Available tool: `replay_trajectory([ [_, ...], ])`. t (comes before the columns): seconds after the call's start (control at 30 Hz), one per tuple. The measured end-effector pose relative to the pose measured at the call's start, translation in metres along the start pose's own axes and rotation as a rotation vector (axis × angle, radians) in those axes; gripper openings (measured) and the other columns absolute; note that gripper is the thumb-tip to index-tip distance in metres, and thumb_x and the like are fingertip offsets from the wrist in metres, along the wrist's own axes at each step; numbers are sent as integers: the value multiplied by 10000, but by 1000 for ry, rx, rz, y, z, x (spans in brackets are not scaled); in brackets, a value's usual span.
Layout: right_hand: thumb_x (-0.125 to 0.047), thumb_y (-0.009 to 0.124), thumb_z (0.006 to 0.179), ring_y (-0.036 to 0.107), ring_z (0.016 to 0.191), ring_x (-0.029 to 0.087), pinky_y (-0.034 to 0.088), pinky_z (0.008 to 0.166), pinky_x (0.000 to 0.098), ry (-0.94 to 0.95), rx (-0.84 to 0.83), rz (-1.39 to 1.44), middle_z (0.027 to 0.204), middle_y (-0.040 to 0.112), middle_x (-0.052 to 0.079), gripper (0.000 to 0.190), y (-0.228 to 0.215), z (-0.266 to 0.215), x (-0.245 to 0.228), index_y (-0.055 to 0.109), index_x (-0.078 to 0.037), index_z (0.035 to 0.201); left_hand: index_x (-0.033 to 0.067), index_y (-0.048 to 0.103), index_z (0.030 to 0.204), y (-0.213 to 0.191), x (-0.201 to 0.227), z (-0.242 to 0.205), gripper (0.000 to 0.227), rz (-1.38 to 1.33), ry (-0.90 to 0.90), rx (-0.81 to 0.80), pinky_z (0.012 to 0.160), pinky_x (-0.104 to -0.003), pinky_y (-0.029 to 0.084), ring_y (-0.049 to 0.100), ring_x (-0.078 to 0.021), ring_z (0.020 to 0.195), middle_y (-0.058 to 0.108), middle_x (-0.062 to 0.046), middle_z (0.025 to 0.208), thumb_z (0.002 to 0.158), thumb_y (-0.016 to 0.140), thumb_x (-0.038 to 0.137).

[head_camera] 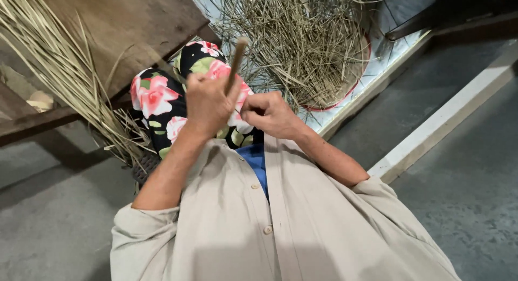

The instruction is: Securing straw bundles by wrapping and tightening fibers using a wooden tool.

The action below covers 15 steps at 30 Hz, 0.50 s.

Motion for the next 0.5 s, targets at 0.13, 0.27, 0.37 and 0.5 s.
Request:
replay_trajectory([
  [0.13,-18,636,765,443,443,54,360,430,189,65,-96,283,473,502,3,104,-23,-10,-33,611,-48,668,156,513,665,-21,-34,17,303,352,-10,46,456,-294,328,467,-164,399,424,22,454,961,506,223],
  [0.27,-37,527,537,275,403,77,189,378,223,180,234,447,449,357,-10,20,-72,-28,-80,508,-46,534,160,617,569,-38,-115,14,566,540,-338,125,480,-351,407,464,-152,347,493,27,424,1052,491,426],
  [0.37,-63,420,704,213,317,78,154,308,251,-201,107,688,422,296,-32,159,-112,-40,-80,448,-133,563,255,479,548,-44,-174,3,580,710,-507,123,402,-220,332,364,-67,371,350,123,426,1058,521,526],
  [0.5,14,362,718,226,347,50,178,277,192,-357,87,997,485,333,-34,202,-148,-57,-79,432,-83,555,227,451,546,-62,-207,-16,605,629,-550,200,353,-187,270,361,-41,366,362,112,426,1065,643,472],
])
Point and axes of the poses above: each hand's wrist, its own z-axis towards the middle knuckle, its own y-axis out of the palm, x = y × z, the point moved 5 cm from there along z, towards the middle knuckle
